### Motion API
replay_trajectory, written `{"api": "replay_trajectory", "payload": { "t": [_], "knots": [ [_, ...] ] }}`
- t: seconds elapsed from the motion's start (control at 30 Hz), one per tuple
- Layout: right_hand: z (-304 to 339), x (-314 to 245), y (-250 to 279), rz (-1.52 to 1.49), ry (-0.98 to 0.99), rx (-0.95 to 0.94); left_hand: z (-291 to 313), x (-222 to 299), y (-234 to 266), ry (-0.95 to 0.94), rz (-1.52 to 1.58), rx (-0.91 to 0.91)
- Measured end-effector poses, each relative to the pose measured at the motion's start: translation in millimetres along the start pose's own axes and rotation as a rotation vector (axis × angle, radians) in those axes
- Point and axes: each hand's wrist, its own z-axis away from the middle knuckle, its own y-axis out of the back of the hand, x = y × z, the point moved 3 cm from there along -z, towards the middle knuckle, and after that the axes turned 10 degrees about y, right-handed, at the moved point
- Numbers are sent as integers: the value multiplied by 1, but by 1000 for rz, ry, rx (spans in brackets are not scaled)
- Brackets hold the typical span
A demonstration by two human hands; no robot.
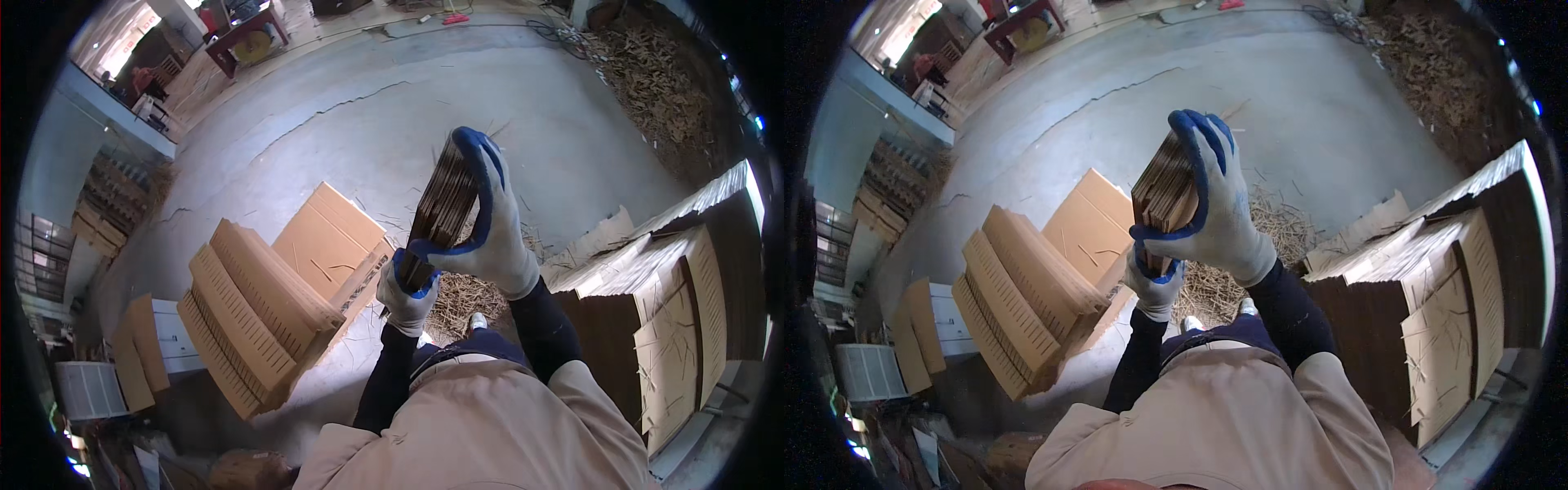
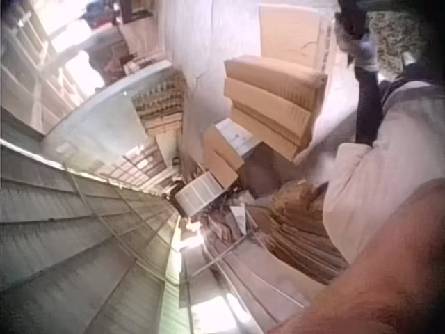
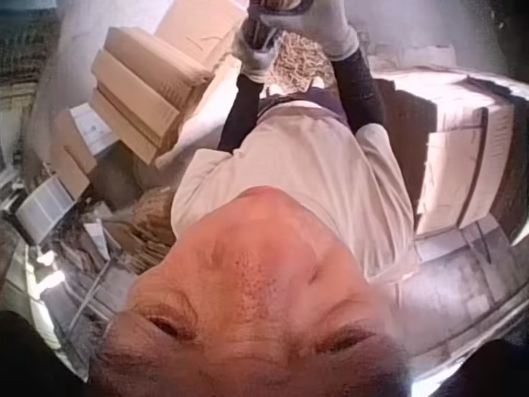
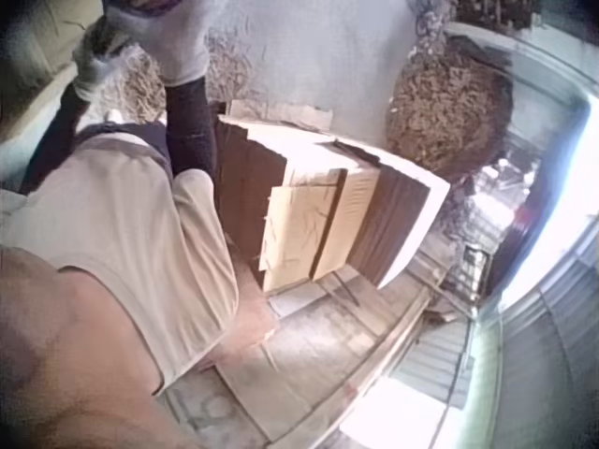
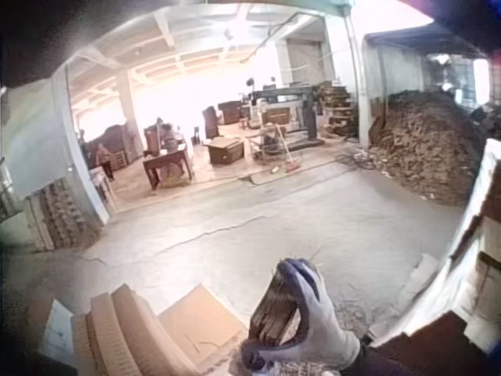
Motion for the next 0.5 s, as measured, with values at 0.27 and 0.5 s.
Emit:
{"api": "replay_trajectory", "payload": {
  "t": [0.27, 0.5],
  "knots": [
    [5, -35, -21, 199, -4, -63, -9, -19, 21, -34, 182, -61],
    [17, 13, 74, -127, -31, 478, -18, -27, 63, 93, 265, -58]
  ]
}}
